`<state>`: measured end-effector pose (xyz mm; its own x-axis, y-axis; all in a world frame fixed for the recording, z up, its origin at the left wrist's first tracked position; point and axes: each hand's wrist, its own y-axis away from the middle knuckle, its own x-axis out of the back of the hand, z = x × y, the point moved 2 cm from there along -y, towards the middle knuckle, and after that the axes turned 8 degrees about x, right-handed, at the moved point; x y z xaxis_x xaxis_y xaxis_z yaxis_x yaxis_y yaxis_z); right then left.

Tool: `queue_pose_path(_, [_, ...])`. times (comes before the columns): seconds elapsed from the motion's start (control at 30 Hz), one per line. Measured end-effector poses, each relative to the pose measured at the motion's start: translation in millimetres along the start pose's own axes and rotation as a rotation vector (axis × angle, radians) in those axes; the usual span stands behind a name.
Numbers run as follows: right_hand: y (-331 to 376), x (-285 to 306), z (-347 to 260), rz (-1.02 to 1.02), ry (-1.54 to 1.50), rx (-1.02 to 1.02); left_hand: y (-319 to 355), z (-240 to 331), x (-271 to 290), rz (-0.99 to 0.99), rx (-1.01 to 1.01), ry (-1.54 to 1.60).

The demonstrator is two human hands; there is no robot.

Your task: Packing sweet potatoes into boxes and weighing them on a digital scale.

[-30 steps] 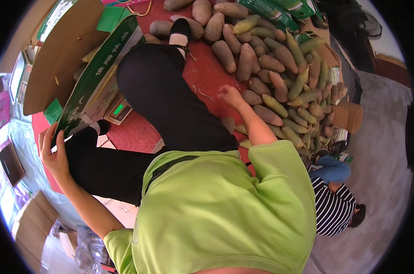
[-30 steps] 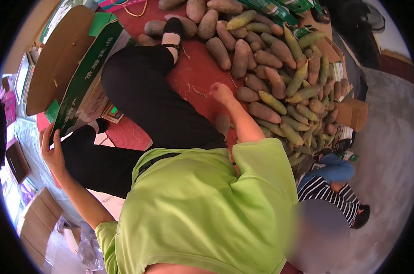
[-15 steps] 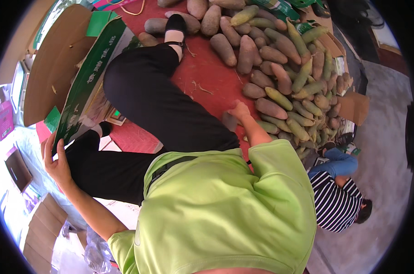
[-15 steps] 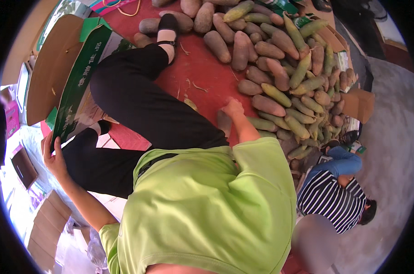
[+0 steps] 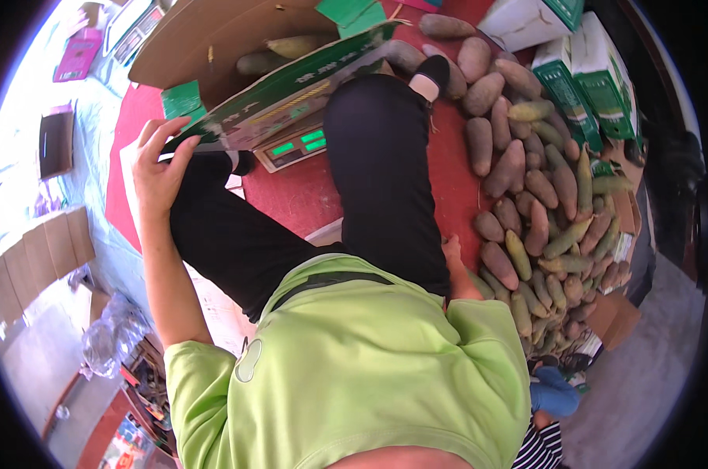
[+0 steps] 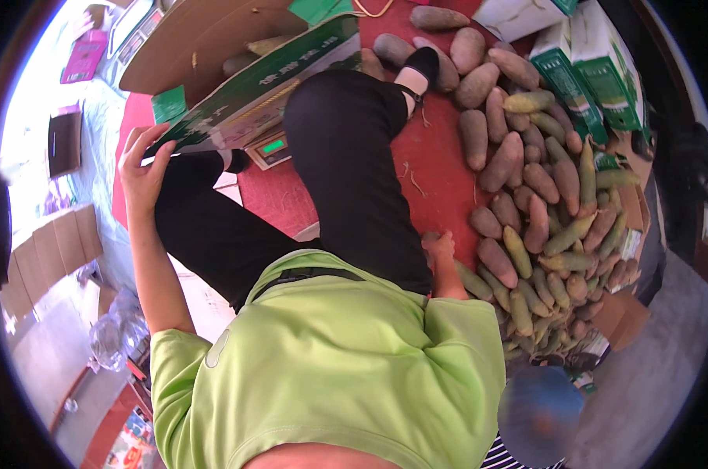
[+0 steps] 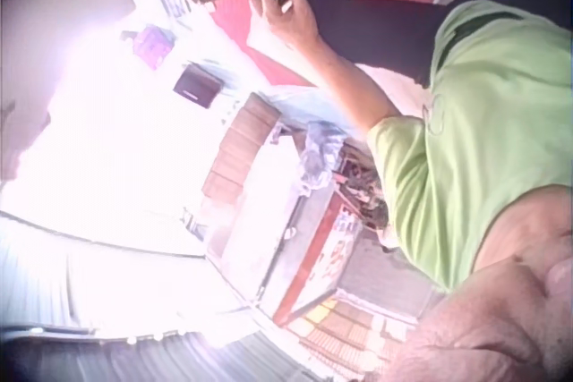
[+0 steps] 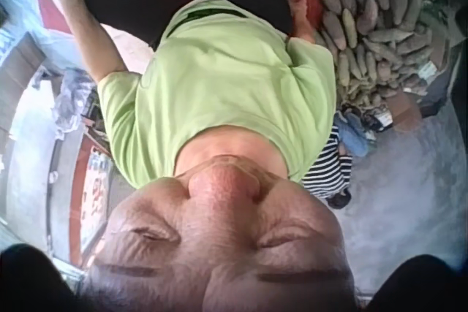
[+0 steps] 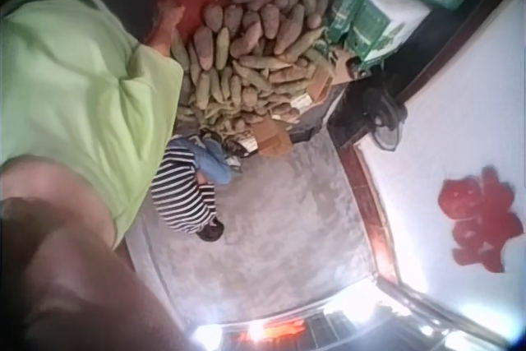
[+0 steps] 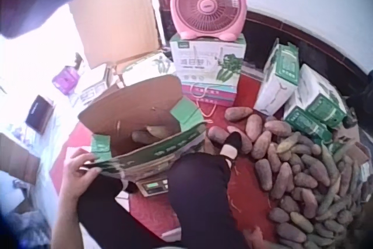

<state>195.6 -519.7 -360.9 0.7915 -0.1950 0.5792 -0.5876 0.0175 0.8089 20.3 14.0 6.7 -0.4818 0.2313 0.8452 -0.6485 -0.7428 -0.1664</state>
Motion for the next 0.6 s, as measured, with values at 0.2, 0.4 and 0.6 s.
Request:
queue_pose_path(0.2, [5.9, -5.1, -10.1, 0.036, 0.003, 0.015, 0.3, 1.0, 4.3, -0.024, -0.005, -0.046])
queue_pose_path(0.4, [-7.5, -21.9, 8.5, 0.137, -0.056, 0.213, 0.8, 0.9, 5.4, -0.035, 0.003, -0.032])
queue_pose_path(0.6, [19.0, 23.9, -20.6, 0.325, -0.098, 0.266, -2.7, 3.3, 0.7, -0.031, -0.043, -0.006])
